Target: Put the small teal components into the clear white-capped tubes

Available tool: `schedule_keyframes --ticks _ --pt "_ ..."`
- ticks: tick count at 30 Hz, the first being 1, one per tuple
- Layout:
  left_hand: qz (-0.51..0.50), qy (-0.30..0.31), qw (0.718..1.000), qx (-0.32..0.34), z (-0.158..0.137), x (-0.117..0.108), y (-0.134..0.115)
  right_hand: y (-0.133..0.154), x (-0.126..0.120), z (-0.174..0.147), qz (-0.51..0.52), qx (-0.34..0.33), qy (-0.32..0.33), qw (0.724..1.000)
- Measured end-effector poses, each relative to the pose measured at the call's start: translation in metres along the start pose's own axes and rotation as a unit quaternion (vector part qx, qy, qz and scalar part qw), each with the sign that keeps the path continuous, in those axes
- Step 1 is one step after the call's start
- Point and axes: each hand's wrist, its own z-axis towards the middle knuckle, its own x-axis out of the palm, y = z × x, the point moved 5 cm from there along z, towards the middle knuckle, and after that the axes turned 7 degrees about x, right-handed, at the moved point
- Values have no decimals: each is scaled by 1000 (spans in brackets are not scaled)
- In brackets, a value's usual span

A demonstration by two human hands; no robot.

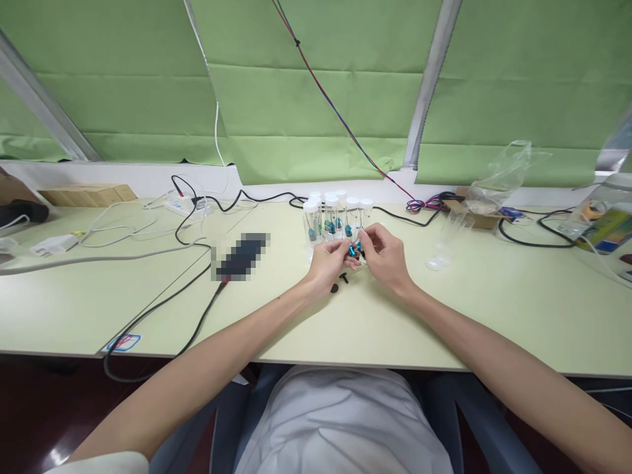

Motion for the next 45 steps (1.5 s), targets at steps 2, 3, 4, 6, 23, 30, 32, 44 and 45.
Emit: schedule_keyframes --ticks 2,3,4,6,23,30,32,44,45 --pt "6 -1 1000 8 1 -1 0 0 -1 1 -7 -5 0 1000" --pt "8 -2 1000 11 1 -1 0 1 -1 1 -8 -5 -2 1000" --pt "10 -2 1000 13 1 -1 0 1 -2 1 -10 -5 -5 1000" --pt "8 -2 1000 16 1 -1 -1 0 -2 2 -8 1 -10 1000" --pt "27 -13 999 33 0 -2 -3 -6 0 3 120 109 26 986" --pt "40 -19 998 38 0 -3 -3 -7 -1 4 108 90 52 989" --pt "40 -16 998 39 0 -2 -4 -7 -2 5 116 94 54 987" --pt "44 2 999 30 -3 0 -6 -22 1 11 287 198 78 934" --pt "45 3 999 29 -3 1 -6 -22 2 11 300 207 86 927"
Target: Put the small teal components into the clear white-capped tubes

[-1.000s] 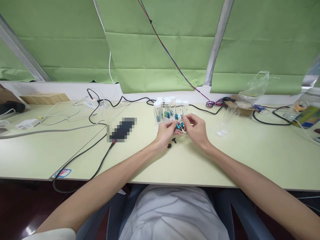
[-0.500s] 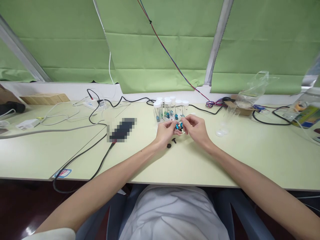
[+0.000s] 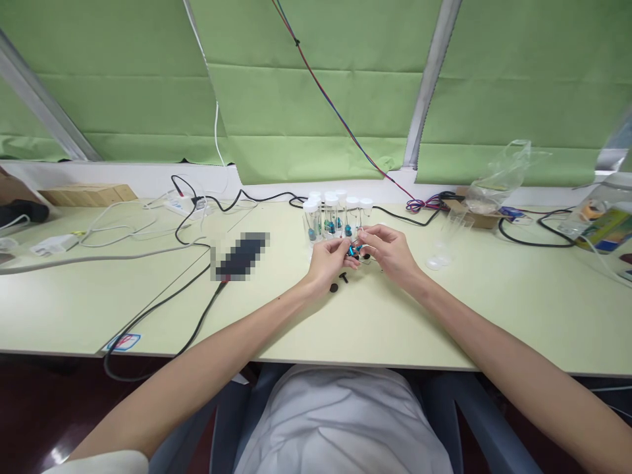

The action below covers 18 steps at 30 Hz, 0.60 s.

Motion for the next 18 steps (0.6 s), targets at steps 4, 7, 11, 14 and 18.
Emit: schedule_keyframes --ticks 4,7,11,14,18 --pt "-1 6 1000 1 -1 1 -1 -1 3 -1 26 35 35 998" --pt "-1 9 1000 0 0 0 0 1 3 -1 32 49 42 997" --pt "-4 15 1000 2 0 0 2 4 3 -2 36 46 38 998" --pt "-6 17 1000 2 0 1 1 6 4 -2 15 26 49 998" --pt "-4 9 1000 -3 0 1 0 6 4 0 1 -2 54 999"
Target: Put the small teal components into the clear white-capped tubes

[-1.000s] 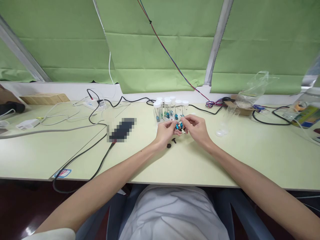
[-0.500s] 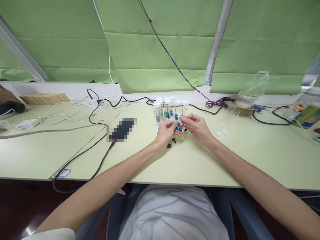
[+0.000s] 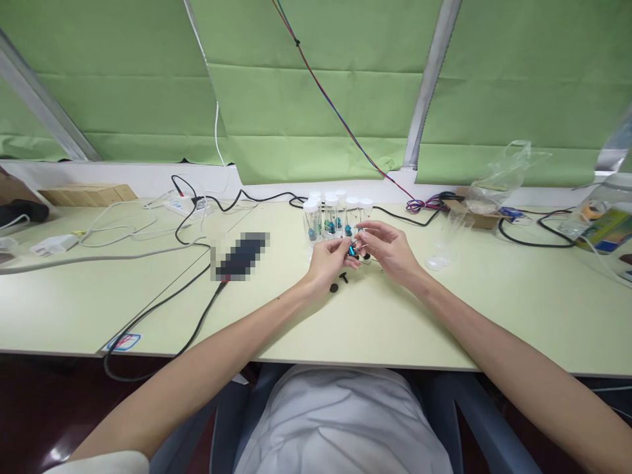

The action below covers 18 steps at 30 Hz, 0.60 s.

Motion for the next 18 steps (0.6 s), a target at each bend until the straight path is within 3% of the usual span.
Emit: schedule_keyframes --ticks 11,18 --pt "-14 -16 1000 1 4 -2 0 4 -10 -1 -76 -73 -90 990" --pt "18 -21 999 39 3 -3 -5 9 -9 -6 -179 -103 -110 972"
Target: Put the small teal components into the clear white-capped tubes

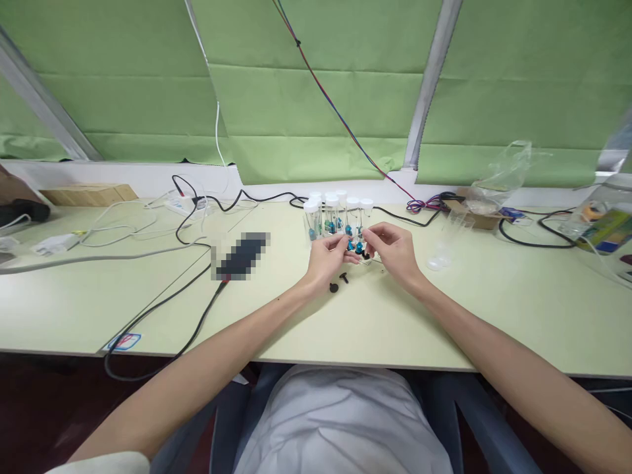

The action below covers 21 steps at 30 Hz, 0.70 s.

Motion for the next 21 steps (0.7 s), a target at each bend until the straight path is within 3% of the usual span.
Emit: schedule_keyframes --ticks 8,21 --pt "21 14 998 54 2 -1 0 -1 -2 1 -25 18 -9 999" --pt "44 17 995 87 5 -4 -1 -7 1 2 89 87 12 992"
